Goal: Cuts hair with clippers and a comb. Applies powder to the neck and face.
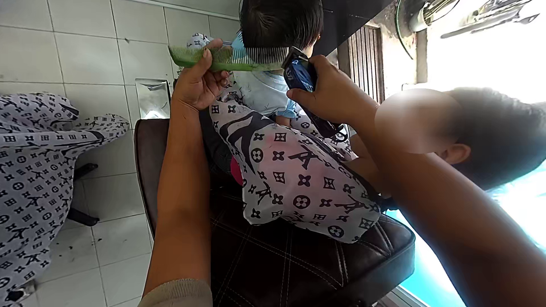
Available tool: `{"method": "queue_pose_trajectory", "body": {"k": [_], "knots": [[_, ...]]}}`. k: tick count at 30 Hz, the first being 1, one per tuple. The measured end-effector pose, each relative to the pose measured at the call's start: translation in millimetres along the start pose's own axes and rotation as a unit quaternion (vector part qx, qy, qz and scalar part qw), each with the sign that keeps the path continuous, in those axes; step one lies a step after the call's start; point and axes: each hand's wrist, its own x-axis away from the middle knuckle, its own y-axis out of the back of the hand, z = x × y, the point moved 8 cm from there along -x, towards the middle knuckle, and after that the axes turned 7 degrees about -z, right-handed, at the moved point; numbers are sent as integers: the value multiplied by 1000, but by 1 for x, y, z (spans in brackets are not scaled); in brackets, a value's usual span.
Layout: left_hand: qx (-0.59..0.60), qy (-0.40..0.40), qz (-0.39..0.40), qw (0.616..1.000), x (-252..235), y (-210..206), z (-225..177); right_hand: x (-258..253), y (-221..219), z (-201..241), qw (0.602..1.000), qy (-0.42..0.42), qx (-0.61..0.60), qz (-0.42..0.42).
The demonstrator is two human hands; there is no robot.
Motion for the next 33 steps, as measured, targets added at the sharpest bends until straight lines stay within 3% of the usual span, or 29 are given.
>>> {"method": "queue_pose_trajectory", "body": {"k": [5, 11, 14, 20, 25, 27, 33], "knots": [[-14, -22, 54, 998, -3, -12, -17, -3, -12, 30, 999, 27, 22, -8], [-67, 23, -29, 997, -12, 4, -5, 4, 5, 11, 1000, -4, -28, 8], [-33, -26, 5, 999, -20, -10, -18, 4, 10, 2, 999, -29, -45, 12], [-10, -84, 69, 994, -8, -29, -34, 2, -5, 42, 998, 46, 31, -1], [-82, -2, -17, 996, 7, 12, 6, 6, 0, -1, 999, 21, 42, -2], [-66, -3, -34, 997, 5, 15, 13, 5, -2, -11, 999, 6, 41, -5], [-18, -77, 50, 996, 7, -12, -11, -2, -22, 6, 999, 32, 39, -14]]}}
